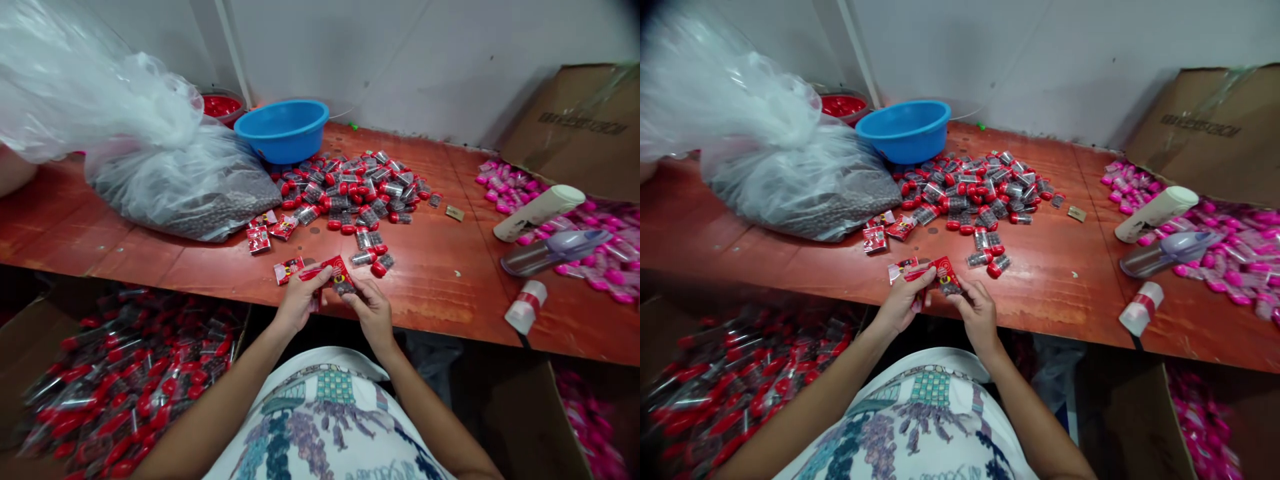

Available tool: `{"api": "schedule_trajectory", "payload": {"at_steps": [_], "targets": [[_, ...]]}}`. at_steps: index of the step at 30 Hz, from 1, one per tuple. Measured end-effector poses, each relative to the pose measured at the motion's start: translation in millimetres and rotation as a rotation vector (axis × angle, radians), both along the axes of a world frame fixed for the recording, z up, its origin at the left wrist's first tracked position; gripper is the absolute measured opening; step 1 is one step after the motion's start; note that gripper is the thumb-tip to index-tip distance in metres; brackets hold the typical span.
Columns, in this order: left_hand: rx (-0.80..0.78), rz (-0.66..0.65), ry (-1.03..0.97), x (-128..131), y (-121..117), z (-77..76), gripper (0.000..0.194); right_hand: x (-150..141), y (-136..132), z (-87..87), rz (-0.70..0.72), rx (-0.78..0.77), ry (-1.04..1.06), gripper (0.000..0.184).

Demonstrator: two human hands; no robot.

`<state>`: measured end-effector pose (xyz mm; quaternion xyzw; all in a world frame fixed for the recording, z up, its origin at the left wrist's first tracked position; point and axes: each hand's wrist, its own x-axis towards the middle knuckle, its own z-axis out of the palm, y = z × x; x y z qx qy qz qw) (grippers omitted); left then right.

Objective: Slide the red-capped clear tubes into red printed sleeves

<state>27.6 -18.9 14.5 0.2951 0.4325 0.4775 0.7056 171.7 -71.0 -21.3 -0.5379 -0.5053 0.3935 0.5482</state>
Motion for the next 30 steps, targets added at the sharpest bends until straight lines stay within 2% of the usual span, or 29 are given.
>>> {"api": "schedule_trajectory", "payload": {"at_steps": [4, 7, 12, 16, 23, 28, 30], "targets": [[-0.043, -0.065, -0.011, 8.8, -1.2, -11.0, 0.029, 8.1, -5.8, -4.7, -0.025, -0.001, -0.040, 0.029], [-0.070, -0.094, 0.017, 14.4, -2.2, -16.9, 0.029, 9.9, -8.5, -9.6, -0.044, -0.064, 0.059, 0.027], [-0.060, -0.101, 0.104, 20.6, -5.3, -18.3, 0.032, 9.3, -11.0, -16.1, -0.078, -0.191, 0.286, 0.043], [-0.044, -0.100, 0.146, 25.6, -8.7, -18.2, 0.034, 12.2, -11.3, -17.3, -0.083, -0.220, 0.338, 0.039], [-0.039, -0.061, 0.076, 28.3, -12.7, -26.3, 0.034, 13.6, -10.8, -20.7, -0.152, -0.208, 0.319, 0.036], [-0.091, -0.131, -0.006, 28.1, -11.0, -32.5, 0.029, 10.3, -13.9, -23.8, -0.181, -0.219, 0.297, 0.036], [-0.145, -0.175, -0.056, 29.1, -8.4, -34.1, 0.032, 15.9, -12.8, -24.3, -0.238, -0.204, 0.245, 0.038]]}}
